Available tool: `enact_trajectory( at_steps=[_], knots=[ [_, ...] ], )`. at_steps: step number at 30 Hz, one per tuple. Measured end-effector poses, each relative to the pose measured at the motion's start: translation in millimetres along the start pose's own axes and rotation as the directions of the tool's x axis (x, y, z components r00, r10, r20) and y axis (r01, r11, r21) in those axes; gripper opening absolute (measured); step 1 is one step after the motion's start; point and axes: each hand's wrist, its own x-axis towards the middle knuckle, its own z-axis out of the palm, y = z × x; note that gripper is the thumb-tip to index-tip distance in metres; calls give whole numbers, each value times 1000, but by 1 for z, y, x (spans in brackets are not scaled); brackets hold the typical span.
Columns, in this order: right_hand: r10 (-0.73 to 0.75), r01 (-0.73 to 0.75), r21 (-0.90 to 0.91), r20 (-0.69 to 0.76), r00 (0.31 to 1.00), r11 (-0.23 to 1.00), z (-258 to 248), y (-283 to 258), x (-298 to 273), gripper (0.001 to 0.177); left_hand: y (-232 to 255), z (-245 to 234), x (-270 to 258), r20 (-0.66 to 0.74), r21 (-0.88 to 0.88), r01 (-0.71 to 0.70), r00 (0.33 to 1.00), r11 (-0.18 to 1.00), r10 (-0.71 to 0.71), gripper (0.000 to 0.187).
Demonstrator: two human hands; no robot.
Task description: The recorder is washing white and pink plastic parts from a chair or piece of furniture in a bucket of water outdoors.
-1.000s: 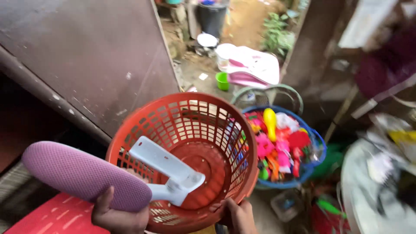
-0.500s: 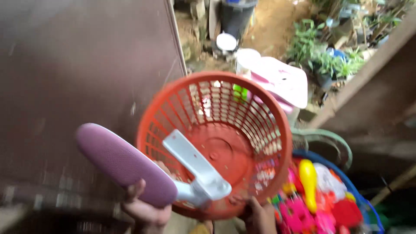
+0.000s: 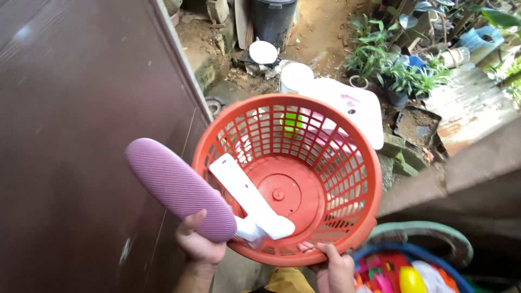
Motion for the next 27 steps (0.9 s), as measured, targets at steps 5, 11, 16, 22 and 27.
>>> enact_trajectory(
  at_steps=[5, 11, 16, 22, 27],
  knots=[
    [-35, 35, -3, -37, 999, 999, 36, -39, 87, 27, -56, -4, 102, -119, -31, 100, 988, 994, -103, 51],
    [-144, 142, -39, -41, 989, 989, 57, -81, 205, 22, -96, 39, 203, -133, -12, 218, 967, 976, -217, 48],
    [-192, 183, -103, -89, 977, 978, 98, -145, 235, 17, -111, 78, 263, -67, 1, 290, 955, 957, -289, 46],
    [-299, 286, -122, -110, 948, 951, 151, -187, 266, 45, -147, 100, 346, 33, -33, 330, 944, 943, -329, 41],
    [-313, 298, -122, -134, 940, 947, 186, -201, 323, 47, -170, 122, 431, -13, -42, 363, 931, 931, -364, 42]
  ],
)
